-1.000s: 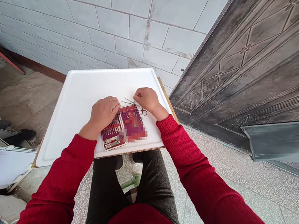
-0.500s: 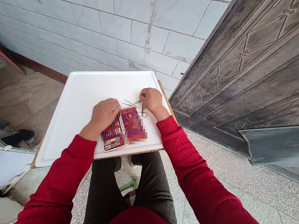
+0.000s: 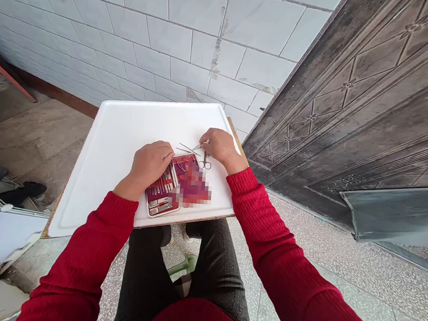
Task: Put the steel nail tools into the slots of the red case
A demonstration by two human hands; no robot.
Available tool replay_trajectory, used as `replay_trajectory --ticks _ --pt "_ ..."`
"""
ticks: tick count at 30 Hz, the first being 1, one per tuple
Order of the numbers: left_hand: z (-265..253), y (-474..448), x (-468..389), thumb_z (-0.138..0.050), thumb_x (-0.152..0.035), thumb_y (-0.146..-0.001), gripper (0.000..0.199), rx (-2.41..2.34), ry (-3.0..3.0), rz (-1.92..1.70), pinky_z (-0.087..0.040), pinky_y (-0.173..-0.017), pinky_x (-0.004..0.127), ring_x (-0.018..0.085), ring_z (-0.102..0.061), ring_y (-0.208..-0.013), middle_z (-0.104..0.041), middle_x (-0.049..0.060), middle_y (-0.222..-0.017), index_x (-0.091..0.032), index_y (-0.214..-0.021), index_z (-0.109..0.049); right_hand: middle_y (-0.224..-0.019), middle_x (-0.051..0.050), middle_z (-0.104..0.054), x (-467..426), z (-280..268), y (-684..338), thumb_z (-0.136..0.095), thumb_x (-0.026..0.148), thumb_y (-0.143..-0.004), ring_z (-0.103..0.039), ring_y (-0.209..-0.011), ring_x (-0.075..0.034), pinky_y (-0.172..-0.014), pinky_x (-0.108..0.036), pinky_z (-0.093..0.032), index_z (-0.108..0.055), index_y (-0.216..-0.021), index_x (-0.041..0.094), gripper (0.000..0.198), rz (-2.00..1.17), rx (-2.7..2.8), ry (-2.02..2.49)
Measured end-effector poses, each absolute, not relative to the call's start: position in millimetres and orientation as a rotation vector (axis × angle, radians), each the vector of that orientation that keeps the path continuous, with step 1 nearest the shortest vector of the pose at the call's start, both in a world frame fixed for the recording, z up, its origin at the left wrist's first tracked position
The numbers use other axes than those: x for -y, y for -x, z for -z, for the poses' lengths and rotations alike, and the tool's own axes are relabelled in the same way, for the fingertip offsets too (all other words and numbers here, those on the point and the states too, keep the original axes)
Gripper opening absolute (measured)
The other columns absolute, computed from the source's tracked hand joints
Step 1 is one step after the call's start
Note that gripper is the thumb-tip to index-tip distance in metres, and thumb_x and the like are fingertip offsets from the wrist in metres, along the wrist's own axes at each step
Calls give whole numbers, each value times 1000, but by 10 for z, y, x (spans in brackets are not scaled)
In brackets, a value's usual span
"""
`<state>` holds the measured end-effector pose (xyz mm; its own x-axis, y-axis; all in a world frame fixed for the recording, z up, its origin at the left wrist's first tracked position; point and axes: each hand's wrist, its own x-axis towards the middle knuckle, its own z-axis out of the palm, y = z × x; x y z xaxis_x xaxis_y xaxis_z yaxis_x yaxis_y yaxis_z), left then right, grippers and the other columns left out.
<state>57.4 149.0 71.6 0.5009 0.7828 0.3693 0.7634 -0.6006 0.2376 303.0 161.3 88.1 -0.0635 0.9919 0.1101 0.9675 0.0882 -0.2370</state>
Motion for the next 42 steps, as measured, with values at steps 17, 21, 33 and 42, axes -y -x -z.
replay_trajectory --ticks 17,21,33,42 --pt "-722 -584 -1484 -49 -26 -101 27 -1353 -2662 -661 -51 -73 36 24 -71 -102 -78 3 -116 -23 -92 -75 -111 -12 -74 -1615 -898 -3067 -64 16 -97 -60 -112 -26 -79 -33 -40 -77 -98 16 13 12 2451 1792" --pt "-717 -585 -1485 -49 -25 -100 27 -1339 -2661 -656 -50 -72 36 24 -71 -101 -78 3 -115 -23 -90 -74 -108 -11 -74 -1623 -907 -3088 -60 14 -98 -60 -108 -24 -77 -33 -38 -77 -98 16 18 15 2473 1780" --pt "-661 -579 -1516 -49 -25 -100 27 -1326 -2649 -661 -48 -70 35 23 -71 -98 -78 4 -111 -23 -87 -72 -107 -20 -75 -1664 -942 -2946 -48 8 -98 -64 -100 -30 -79 -37 -37 -78 -102 8 30 269 2699 1793" --pt "-678 -590 -1498 -47 -24 -101 28 -1328 -2640 -626 -47 -71 34 23 -70 -97 -78 4 -108 -23 -85 -70 -108 -23 -73 -1709 -978 -2946 -47 8 -97 -64 -99 -31 -80 -38 -39 -74 -112 5 31 292 2847 1751"
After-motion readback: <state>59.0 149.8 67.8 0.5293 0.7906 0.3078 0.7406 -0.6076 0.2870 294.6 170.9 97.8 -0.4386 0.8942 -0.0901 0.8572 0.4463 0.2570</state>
